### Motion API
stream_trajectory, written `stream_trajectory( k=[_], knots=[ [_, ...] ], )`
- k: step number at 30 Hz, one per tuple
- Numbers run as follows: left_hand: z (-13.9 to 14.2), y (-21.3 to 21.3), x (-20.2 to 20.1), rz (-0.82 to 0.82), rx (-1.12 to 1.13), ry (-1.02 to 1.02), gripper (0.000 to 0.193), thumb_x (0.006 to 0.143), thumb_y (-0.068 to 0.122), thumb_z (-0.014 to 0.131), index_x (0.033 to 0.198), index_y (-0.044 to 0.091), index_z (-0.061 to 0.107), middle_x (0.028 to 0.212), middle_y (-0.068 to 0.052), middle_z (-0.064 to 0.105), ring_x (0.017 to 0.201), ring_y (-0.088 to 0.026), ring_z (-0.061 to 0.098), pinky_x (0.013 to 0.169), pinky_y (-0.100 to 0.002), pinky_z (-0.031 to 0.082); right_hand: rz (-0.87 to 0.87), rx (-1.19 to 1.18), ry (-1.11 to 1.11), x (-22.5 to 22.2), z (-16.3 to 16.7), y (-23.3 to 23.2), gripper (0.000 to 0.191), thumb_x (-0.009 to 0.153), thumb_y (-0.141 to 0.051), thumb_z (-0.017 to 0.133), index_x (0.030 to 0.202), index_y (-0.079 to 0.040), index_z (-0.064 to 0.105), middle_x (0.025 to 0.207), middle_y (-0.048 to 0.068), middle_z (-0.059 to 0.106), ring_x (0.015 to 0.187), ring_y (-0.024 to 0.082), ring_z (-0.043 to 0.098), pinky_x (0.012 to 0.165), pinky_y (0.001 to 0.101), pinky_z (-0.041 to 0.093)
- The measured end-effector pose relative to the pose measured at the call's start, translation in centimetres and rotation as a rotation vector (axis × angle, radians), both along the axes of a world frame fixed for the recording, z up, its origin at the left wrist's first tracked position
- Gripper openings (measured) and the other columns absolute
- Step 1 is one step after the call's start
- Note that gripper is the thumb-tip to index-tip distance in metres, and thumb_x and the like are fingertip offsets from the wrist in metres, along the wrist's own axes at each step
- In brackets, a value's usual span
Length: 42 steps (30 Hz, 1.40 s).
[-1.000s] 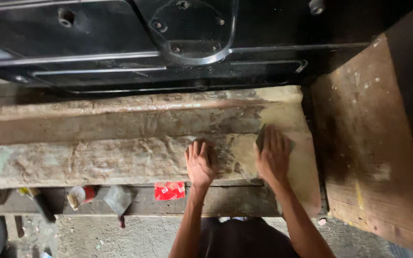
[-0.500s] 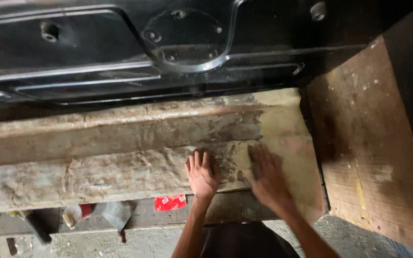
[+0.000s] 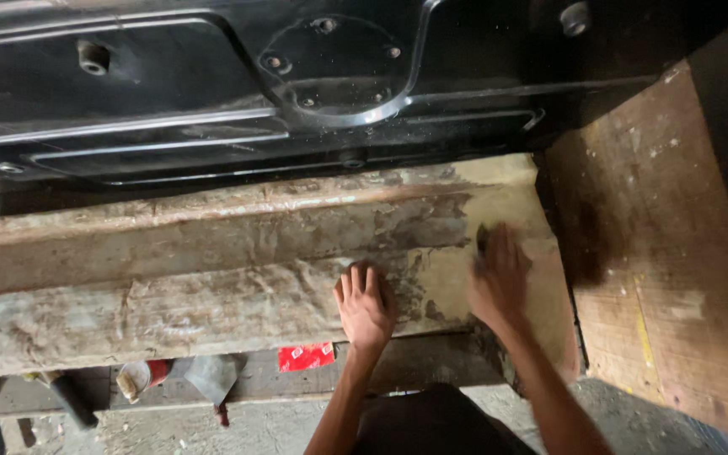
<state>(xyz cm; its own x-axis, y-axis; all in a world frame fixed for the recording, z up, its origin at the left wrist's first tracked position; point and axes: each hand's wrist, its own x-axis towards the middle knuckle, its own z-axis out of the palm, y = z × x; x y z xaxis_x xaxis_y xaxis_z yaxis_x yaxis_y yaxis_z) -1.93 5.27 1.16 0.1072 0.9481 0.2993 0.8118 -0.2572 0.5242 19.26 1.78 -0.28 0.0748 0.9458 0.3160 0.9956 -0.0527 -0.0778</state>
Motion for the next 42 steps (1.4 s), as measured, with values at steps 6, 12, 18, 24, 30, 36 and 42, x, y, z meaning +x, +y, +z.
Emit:
stream_trajectory(
  k=[6,12,18,24,30,36,42],
  knots=[
    [-0.2,-0.2,0.0,0.001,0.065,0.025,0.030,0.084,0.018,0.063,0.111,0.004,0.064,0.121,-0.020,0.059,0.113,-0.040,0.053,0.098,-0.052,0.040,0.157,-0.113,0.361,-0.5,-0.5,-0.5,0.078,0.089,-0.028,0.058,0.152,0.012,0.036,0.154,0.036,0.038,0.140,0.050,0.034,0.111,0.0546,0.031],
    [-0.4,-0.4,-0.1,0.000,-0.049,0.043,0.027,0.088,0.019,0.062,0.110,0.005,0.064,0.119,-0.018,0.060,0.114,-0.039,0.054,0.100,-0.053,0.041,-0.166,-0.108,0.143,-0.6,-1.1,-0.4,0.071,0.101,-0.036,0.053,0.152,0.011,0.038,0.159,0.031,0.035,0.149,0.045,0.029,0.123,0.0517,0.024],
    [-0.9,-0.2,-0.3,-0.020,-0.009,0.015,0.031,0.087,0.020,0.063,0.113,0.003,0.064,0.119,-0.019,0.059,0.113,-0.040,0.053,0.099,-0.053,0.040,0.005,-0.275,0.481,-1.5,0.5,-1.2,0.063,0.095,-0.031,0.050,0.151,-0.001,0.046,0.161,0.026,0.034,0.150,0.039,0.027,0.121,0.0490,0.019],
    [-1.3,-0.2,-0.6,-0.011,0.038,0.016,0.034,0.085,0.021,0.062,0.114,0.002,0.065,0.122,-0.019,0.059,0.114,-0.040,0.053,0.099,-0.053,0.040,-0.308,-0.311,0.560,-2.6,1.8,0.4,0.061,0.096,-0.028,0.056,0.148,0.001,0.046,0.154,0.024,0.045,0.147,0.036,0.039,0.127,0.0442,0.032],
    [-1.2,-0.4,-0.7,-0.020,0.027,-0.020,0.027,0.088,0.019,0.060,0.111,0.005,0.064,0.121,-0.017,0.060,0.114,-0.038,0.054,0.100,-0.053,0.041,0.010,-0.245,0.406,-0.4,2.1,-1.2,0.053,0.097,-0.025,0.055,0.144,-0.002,0.052,0.153,0.024,0.045,0.145,0.041,0.035,0.121,0.0516,0.027],
    [-1.7,-0.1,-0.3,-0.008,-0.042,0.057,0.028,0.086,0.022,0.063,0.109,0.006,0.064,0.115,-0.020,0.058,0.112,-0.041,0.053,0.097,-0.054,0.040,0.075,-0.047,0.205,-3.9,0.8,-1.0,0.070,0.099,-0.032,0.053,0.150,0.014,0.039,0.155,0.034,0.035,0.145,0.047,0.031,0.119,0.0567,0.024],
    [-2.1,-0.7,-0.8,-0.030,0.062,0.002,0.030,0.086,0.021,0.062,0.112,0.006,0.064,0.122,-0.020,0.059,0.113,-0.041,0.053,0.099,-0.054,0.039,0.103,-0.152,0.090,0.1,1.9,-1.1,0.060,0.102,-0.033,0.052,0.148,0.004,0.042,0.159,0.030,0.034,0.151,0.045,0.029,0.121,0.0538,0.021]
  ],
)
